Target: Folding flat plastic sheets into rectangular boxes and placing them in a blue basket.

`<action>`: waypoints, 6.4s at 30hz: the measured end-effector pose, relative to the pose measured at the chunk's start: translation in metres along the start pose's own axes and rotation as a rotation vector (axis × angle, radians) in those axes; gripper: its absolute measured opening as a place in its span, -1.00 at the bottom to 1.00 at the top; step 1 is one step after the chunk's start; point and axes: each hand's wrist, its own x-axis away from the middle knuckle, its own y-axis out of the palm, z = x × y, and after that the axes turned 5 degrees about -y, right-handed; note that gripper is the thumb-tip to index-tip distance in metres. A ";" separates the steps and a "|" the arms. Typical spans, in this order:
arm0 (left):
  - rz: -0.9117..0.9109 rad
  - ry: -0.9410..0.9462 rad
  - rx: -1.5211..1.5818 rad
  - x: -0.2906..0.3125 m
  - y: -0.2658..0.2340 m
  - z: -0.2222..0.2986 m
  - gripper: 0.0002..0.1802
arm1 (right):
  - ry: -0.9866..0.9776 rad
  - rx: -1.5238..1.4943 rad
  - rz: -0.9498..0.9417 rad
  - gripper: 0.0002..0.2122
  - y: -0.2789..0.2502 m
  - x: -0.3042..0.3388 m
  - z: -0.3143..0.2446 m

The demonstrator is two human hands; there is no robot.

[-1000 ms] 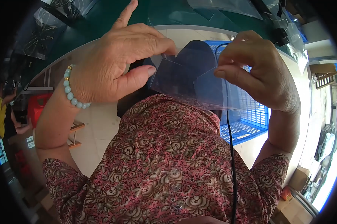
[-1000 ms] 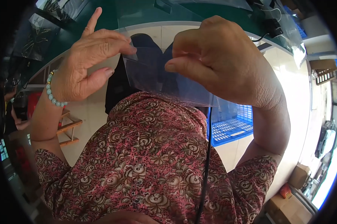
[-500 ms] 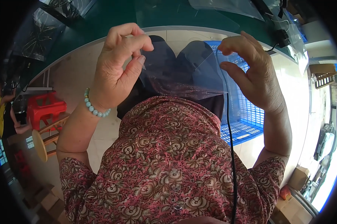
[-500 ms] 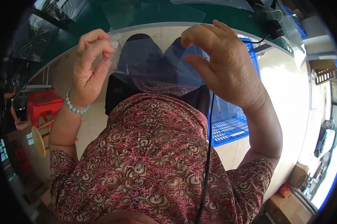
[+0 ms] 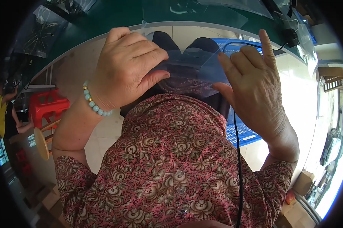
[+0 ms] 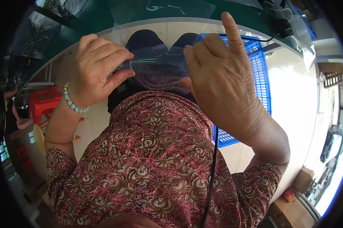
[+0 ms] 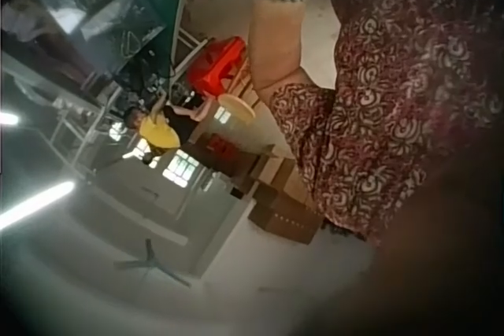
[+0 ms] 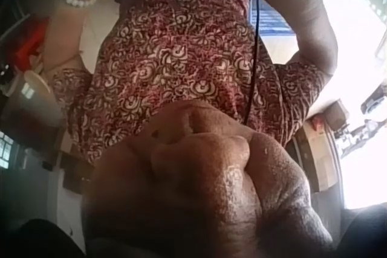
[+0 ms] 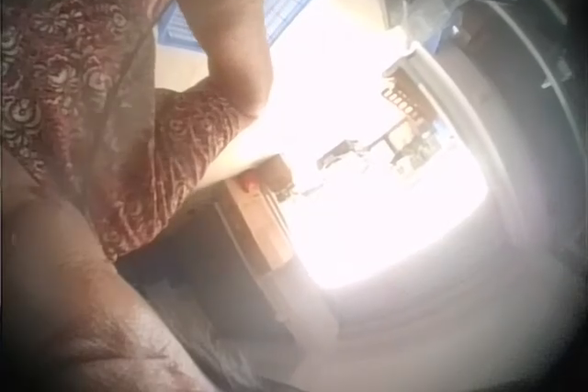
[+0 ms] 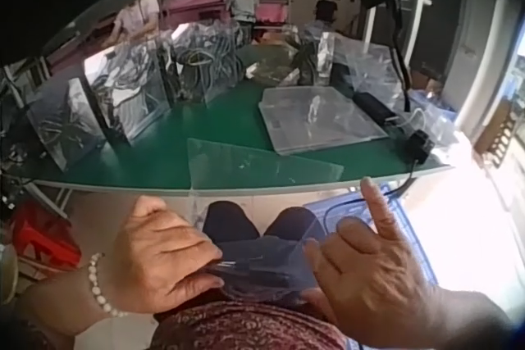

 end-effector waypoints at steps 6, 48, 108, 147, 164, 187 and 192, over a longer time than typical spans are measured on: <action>-0.044 0.003 -0.024 0.007 0.003 0.000 -0.72 | -0.082 -0.074 0.074 -0.67 0.014 0.003 -0.003; -0.009 -0.094 0.322 -0.001 0.031 0.060 -0.76 | -0.222 -0.309 0.192 -0.79 0.007 -0.003 -0.027; 0.187 -0.116 0.209 0.030 -0.004 0.006 -0.70 | -0.363 -0.115 0.019 -0.69 0.005 -0.056 -0.018; 0.136 -0.385 0.554 0.031 0.000 -0.043 -0.72 | 0.108 -0.799 0.078 -0.76 0.035 -0.079 0.047; 0.169 -0.194 0.100 0.037 -0.001 -0.039 -0.61 | -0.230 -0.564 0.197 -0.67 0.043 -0.062 0.018; 0.029 -0.166 0.027 0.012 -0.016 -0.028 -0.73 | -0.178 -0.572 0.146 -0.78 0.039 -0.065 0.021; 0.066 -0.146 0.032 0.009 -0.008 -0.027 -0.77 | -0.159 -0.599 0.169 -0.84 0.037 -0.064 0.022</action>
